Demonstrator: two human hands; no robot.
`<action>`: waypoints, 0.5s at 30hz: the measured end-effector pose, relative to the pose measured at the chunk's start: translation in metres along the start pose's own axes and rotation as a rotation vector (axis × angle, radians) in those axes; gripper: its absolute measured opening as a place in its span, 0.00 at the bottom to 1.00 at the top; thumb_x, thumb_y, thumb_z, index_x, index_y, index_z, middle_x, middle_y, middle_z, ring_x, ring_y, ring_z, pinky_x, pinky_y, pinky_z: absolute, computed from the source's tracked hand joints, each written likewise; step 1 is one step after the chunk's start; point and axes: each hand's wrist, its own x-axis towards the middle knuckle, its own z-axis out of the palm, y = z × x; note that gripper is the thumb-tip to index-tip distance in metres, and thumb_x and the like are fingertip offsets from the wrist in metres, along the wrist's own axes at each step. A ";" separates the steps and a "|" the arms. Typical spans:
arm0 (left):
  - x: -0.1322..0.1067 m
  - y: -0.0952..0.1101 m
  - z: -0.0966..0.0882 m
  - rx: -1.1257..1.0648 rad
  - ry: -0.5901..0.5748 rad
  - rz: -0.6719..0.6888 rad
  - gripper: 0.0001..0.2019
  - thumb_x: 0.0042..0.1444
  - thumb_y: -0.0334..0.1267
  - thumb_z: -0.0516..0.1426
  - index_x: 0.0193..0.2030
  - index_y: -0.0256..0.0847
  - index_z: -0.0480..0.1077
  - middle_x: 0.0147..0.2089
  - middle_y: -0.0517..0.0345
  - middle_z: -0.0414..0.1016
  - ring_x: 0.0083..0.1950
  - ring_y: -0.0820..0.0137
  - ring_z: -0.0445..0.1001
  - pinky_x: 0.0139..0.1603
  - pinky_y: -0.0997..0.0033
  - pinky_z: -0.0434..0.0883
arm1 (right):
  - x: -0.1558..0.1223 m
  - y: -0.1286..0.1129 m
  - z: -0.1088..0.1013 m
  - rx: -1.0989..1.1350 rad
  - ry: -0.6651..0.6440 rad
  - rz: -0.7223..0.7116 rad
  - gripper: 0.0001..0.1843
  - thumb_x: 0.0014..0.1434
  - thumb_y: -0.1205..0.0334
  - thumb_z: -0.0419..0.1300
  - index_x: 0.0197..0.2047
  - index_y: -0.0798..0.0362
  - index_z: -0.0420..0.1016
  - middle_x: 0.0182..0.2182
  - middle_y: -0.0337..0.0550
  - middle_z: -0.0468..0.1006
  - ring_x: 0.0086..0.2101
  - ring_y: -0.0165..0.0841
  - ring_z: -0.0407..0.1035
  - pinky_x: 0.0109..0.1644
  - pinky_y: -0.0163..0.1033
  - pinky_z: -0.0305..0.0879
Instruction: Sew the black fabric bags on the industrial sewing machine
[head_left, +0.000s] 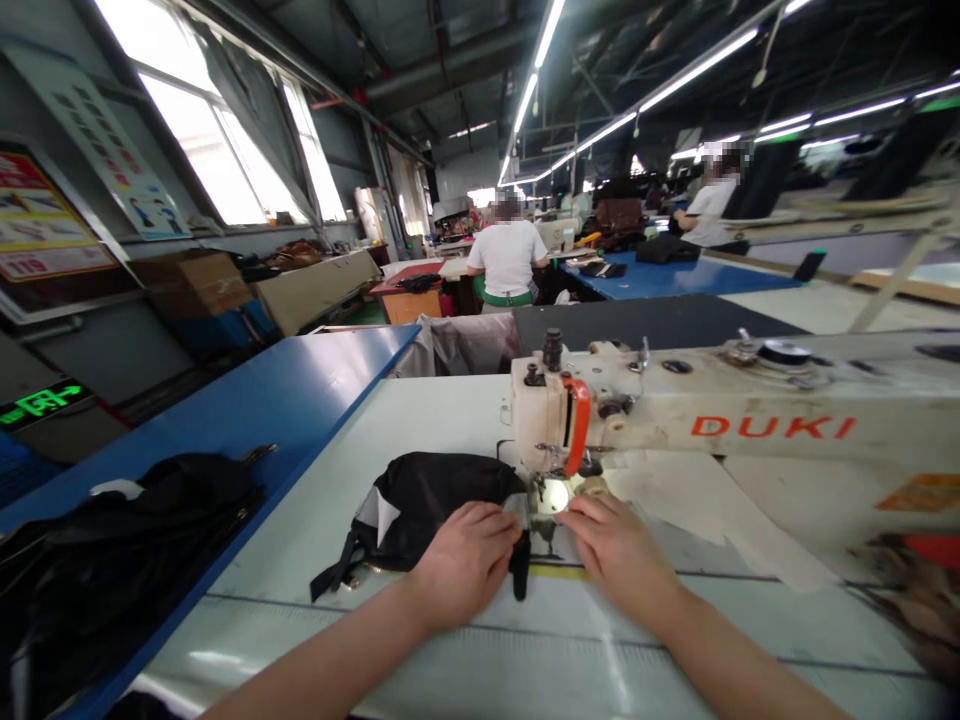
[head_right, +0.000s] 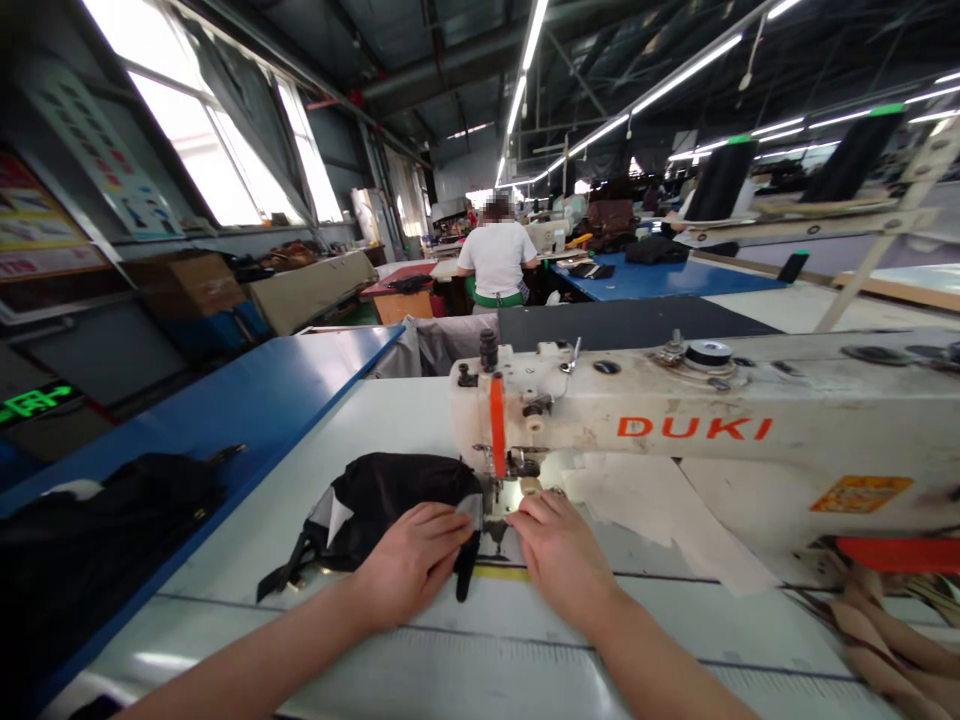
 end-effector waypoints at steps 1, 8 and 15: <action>-0.010 0.006 -0.006 0.017 -0.015 -0.010 0.16 0.61 0.32 0.48 0.54 0.43 0.67 0.54 0.53 0.72 0.55 0.64 0.67 0.59 0.55 0.63 | 0.000 0.000 0.000 0.012 -0.002 -0.009 0.14 0.57 0.75 0.52 0.38 0.53 0.76 0.34 0.45 0.73 0.37 0.37 0.64 0.43 0.43 0.63; -0.085 0.012 -0.051 0.307 0.135 -0.317 0.35 0.55 0.43 0.56 0.67 0.38 0.48 0.67 0.39 0.50 0.66 0.48 0.52 0.62 0.41 0.53 | -0.004 -0.008 -0.007 0.045 -0.006 -0.102 0.14 0.59 0.72 0.50 0.39 0.52 0.75 0.35 0.46 0.74 0.39 0.39 0.66 0.45 0.46 0.65; -0.085 -0.027 -0.064 0.356 -0.383 -0.329 0.08 0.56 0.29 0.51 0.42 0.39 0.66 0.38 0.55 0.71 0.31 0.66 0.74 0.28 0.69 0.72 | -0.021 0.024 0.029 0.006 0.107 -0.274 0.16 0.52 0.68 0.57 0.43 0.43 0.76 0.40 0.44 0.78 0.42 0.43 0.70 0.48 0.49 0.65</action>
